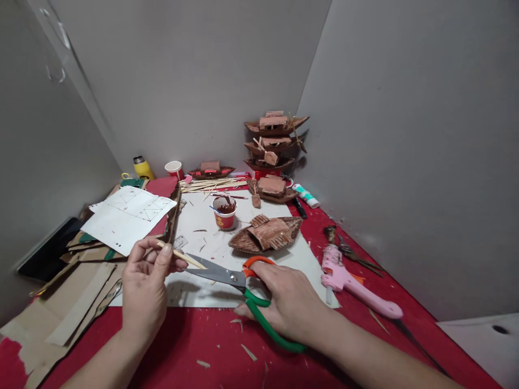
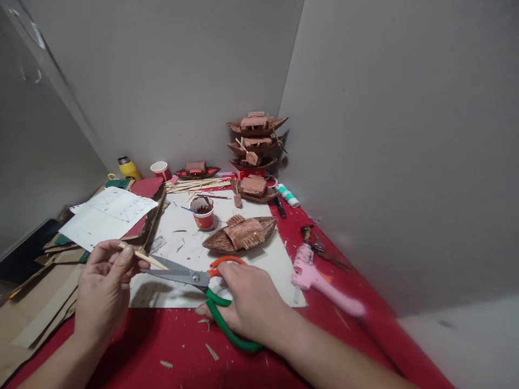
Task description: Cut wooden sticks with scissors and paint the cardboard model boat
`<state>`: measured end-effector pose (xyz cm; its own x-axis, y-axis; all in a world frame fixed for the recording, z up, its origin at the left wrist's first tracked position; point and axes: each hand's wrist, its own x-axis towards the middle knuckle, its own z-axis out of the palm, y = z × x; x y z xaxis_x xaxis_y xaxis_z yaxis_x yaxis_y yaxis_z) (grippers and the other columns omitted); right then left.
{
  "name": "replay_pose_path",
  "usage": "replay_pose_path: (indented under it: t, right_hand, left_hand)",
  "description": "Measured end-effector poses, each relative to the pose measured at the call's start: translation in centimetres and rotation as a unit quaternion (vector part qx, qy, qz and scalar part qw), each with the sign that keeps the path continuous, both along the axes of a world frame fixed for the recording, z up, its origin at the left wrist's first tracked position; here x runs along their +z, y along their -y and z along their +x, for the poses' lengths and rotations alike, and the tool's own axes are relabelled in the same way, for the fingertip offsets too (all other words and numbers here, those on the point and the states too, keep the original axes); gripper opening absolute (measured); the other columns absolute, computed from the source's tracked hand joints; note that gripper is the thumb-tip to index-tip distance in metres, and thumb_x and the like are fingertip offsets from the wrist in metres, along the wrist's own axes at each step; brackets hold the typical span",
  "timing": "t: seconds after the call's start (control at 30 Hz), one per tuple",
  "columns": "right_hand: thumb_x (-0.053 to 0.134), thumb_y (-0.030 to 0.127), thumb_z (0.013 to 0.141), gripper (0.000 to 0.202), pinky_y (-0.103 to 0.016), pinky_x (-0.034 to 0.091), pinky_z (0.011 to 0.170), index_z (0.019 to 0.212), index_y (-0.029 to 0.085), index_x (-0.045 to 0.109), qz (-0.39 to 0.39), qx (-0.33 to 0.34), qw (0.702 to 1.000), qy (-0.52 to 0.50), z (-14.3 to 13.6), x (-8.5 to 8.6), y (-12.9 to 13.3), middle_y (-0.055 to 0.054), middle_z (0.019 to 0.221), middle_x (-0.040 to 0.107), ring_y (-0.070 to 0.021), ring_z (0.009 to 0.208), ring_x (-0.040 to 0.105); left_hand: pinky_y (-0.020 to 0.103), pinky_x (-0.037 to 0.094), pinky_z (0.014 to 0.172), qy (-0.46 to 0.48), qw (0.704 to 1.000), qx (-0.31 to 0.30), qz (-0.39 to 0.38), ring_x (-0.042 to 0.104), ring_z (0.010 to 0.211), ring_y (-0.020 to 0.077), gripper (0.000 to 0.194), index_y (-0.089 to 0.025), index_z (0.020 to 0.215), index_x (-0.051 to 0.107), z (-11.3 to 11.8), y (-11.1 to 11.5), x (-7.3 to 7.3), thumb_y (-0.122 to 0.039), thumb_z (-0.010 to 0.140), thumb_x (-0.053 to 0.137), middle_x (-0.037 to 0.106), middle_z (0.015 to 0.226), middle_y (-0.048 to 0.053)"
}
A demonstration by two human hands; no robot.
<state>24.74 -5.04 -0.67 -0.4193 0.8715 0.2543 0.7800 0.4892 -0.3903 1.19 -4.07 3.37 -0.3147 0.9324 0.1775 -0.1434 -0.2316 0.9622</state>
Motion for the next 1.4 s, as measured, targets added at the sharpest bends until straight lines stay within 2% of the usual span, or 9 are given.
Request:
replay_pose_path:
  t: [0.17,0.37,0.6,1.1,1.4]
  right_hand:
    - [0.061,0.051,0.079,0.036,-0.032,0.038,0.067,0.093,0.019,0.052,0.009,0.008,1.0,0.013,-0.01,0.31,-0.3,-0.008,0.089,0.064,-0.0239,0.078,0.058]
    - [0.061,0.05,0.08,0.034,-0.031,0.037,0.065,0.09,0.019,0.052,0.011,0.009,1.0,0.024,0.03,0.0,-0.48,-0.007,0.086,0.063,-0.0232,0.077,0.058]
    - [0.061,0.05,0.08,0.036,-0.032,0.038,0.065,0.095,0.018,0.052,0.01,0.014,1.0,0.009,0.08,0.06,-0.42,-0.007,0.09,0.064,-0.0237,0.079,0.058]
    - [0.06,0.052,0.079,0.033,-0.03,0.034,0.06,0.081,0.02,0.052,0.021,0.011,0.999,0.022,0.13,0.14,-0.32,-0.005,0.081,0.064,-0.0218,0.07,0.057]
    - [0.061,0.052,0.079,0.032,-0.028,0.033,0.057,0.079,0.021,0.052,0.015,0.007,1.0,0.013,0.07,-0.04,-0.1,-0.003,0.076,0.063,-0.0201,0.067,0.057]
  left_hand:
    - [0.024,0.055,0.06,0.007,1.0,0.015,0.008,0.068,0.057,0.0136,0.022,-0.02,0.088,0.051,0.01,-0.04,0.25,-0.028,0.079,0.07,0.069,0.069,-0.002]
    - [0.023,0.055,0.058,0.015,1.0,-0.01,0.003,0.068,0.056,0.0139,0.02,-0.021,0.089,0.049,0.3,-0.07,0.11,-0.027,0.082,0.067,0.07,0.068,-0.002]
    - [0.023,0.056,0.057,0.017,1.0,-0.012,0.005,0.068,0.056,0.0137,0.019,-0.021,0.089,0.049,0.13,-0.1,-0.03,-0.027,0.083,0.066,0.07,0.067,-0.002]
    - [0.027,0.057,0.058,-0.006,1.0,-0.011,-0.004,0.068,0.055,0.0142,0.022,-0.021,0.089,0.049,0.38,-0.08,-0.09,-0.029,0.08,0.068,0.071,0.072,-0.002]
    - [0.026,0.057,0.059,-0.011,1.0,-0.012,0.002,0.068,0.055,0.014,0.022,-0.021,0.09,0.049,0.33,0.07,-0.03,-0.028,0.082,0.067,0.07,0.068,-0.002]
